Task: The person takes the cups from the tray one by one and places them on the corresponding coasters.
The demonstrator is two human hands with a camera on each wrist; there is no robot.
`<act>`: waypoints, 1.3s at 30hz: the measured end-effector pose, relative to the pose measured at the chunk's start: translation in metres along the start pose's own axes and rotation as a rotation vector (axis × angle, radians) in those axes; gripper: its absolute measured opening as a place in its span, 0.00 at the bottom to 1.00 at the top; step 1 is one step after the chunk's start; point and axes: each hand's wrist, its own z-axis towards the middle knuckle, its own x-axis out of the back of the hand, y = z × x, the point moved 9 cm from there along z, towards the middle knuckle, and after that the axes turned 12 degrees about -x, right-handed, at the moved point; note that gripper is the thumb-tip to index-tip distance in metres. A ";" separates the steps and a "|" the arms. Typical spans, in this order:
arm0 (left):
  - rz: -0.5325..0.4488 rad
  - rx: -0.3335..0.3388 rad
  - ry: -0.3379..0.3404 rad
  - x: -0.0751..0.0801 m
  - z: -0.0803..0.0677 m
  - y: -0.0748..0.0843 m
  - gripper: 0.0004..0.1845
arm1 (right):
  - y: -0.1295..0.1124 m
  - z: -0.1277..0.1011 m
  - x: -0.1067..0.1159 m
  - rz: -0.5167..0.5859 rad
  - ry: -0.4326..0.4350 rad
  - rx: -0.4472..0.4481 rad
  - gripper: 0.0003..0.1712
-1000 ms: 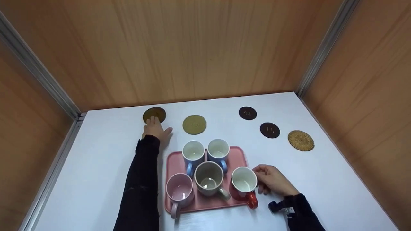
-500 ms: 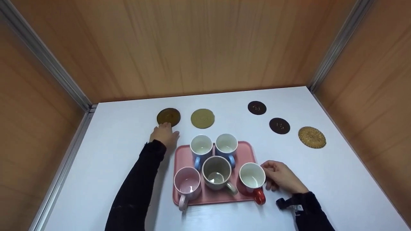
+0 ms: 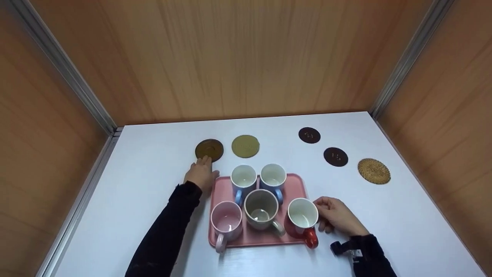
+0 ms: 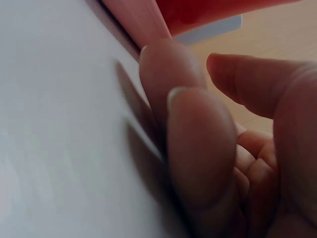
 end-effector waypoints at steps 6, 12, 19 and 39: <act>-0.098 -0.005 0.072 0.004 -0.030 0.001 0.34 | 0.000 0.001 -0.001 0.009 -0.011 0.009 0.25; -0.152 0.012 0.059 0.005 -0.080 0.013 0.29 | -0.005 0.000 0.005 -0.028 -0.004 -0.003 0.26; -0.079 0.032 0.060 -0.001 -0.129 0.019 0.30 | -0.047 0.021 0.029 -0.243 0.183 0.062 0.26; -0.033 0.031 -0.014 -0.020 -0.136 0.030 0.44 | -0.105 0.151 0.098 -0.930 0.392 -0.048 0.46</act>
